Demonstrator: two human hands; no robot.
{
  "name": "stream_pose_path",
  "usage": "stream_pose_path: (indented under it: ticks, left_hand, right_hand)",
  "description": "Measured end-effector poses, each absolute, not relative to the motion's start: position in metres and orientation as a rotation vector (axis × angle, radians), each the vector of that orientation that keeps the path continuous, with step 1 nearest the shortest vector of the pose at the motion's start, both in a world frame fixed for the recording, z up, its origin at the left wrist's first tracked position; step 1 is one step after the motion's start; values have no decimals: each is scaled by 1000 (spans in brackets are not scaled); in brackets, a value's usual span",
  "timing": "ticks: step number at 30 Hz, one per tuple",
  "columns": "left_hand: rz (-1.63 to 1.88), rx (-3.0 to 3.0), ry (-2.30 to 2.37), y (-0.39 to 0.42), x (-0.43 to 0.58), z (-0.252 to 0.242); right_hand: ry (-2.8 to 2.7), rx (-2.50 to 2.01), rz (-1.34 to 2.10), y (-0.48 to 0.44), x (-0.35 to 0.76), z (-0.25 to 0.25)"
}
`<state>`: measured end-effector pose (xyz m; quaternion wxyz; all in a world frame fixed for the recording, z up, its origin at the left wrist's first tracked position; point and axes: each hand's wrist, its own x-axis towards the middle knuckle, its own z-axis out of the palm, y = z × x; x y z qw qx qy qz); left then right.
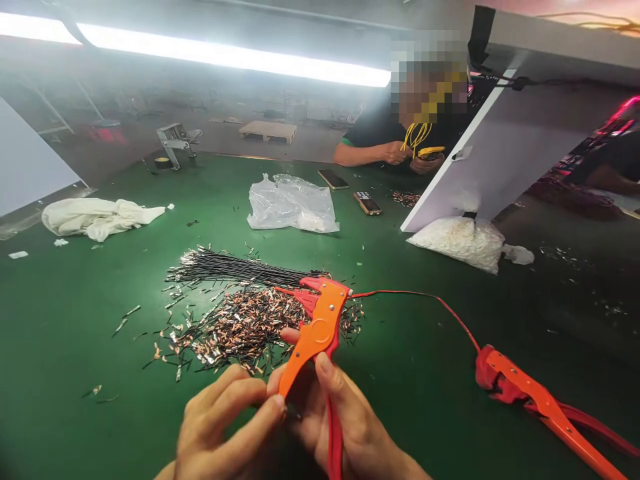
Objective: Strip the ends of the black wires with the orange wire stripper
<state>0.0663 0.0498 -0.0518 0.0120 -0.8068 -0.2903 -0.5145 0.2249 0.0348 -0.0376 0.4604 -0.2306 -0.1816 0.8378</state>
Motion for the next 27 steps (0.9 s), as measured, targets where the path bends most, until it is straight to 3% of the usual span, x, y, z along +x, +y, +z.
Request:
stream_pose_path:
  ticks: [5, 17, 27]
  left_hand:
    - [-1520, -2495, -934, 52, 71, -62]
    - [-1812, -2538, -1037, 48, 63, -61]
    - [-1847, -2094, -1396, 79, 33, -40]
  right_hand:
    - [-532, -623, 2095, 33, 218, -45]
    - [-423, -497, 2087, 30, 207, -43]
    - [-601, -471, 2184, 31, 229, -52]
